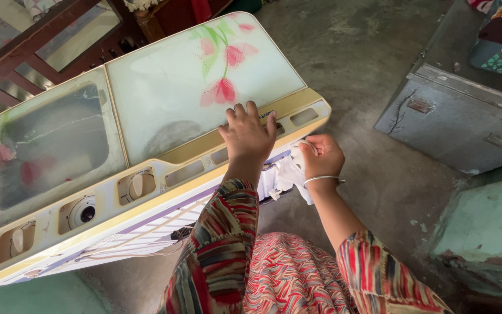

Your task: The person wipes the top and side surfaces of a twin-tub washing machine using a white cloth. They also handle the power cord, moving it aside and then plugging it into the machine's socket. The person continues to wipe various parts of the machine's exterior.

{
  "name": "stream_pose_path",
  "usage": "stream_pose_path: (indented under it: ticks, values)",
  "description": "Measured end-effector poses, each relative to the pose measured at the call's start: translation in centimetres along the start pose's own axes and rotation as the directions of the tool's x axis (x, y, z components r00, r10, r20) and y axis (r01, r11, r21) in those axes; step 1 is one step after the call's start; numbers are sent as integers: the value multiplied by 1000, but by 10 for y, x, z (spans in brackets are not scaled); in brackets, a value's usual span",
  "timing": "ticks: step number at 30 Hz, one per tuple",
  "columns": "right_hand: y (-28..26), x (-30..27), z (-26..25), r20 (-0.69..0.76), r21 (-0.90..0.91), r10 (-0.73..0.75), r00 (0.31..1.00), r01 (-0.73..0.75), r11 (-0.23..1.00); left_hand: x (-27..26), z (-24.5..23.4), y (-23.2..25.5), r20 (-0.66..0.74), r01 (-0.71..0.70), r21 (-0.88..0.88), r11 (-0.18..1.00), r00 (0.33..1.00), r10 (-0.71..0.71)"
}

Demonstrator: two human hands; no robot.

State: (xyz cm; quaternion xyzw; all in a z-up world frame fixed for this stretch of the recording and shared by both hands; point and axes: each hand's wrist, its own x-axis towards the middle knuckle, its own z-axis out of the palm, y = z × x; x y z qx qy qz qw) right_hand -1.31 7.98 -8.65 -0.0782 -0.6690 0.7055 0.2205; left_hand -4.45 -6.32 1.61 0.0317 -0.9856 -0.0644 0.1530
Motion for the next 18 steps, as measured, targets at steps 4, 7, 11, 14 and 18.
stream_pose_path:
  ticks: [4, 7, 11, 14, 18]
  values:
    - [0, -11, 7, 16, -165, -326, 945, 324, 931, 1, 1, 0, 9, 8, -21, 1000, 1000, -8]
    - [5, -18, 6, 13, -268, -443, 896, 430, 862, 0, 0, 1, 17, 12, -12, 1000, 1000, -12]
    - [32, -11, 19, -157, -104, -218, 963, 204, 974, 0, -1, 0, 32, 19, -19, 1000, 999, -19]
    - [51, 8, 18, -266, 24, 118, 957, -115, 993, 1, -1, 1, 37, 21, -8, 1000, 999, -21]
    - [64, 13, 13, -343, 75, 443, 828, -446, 892, 0, -1, 2, 32, 6, 5, 1000, 999, -6]
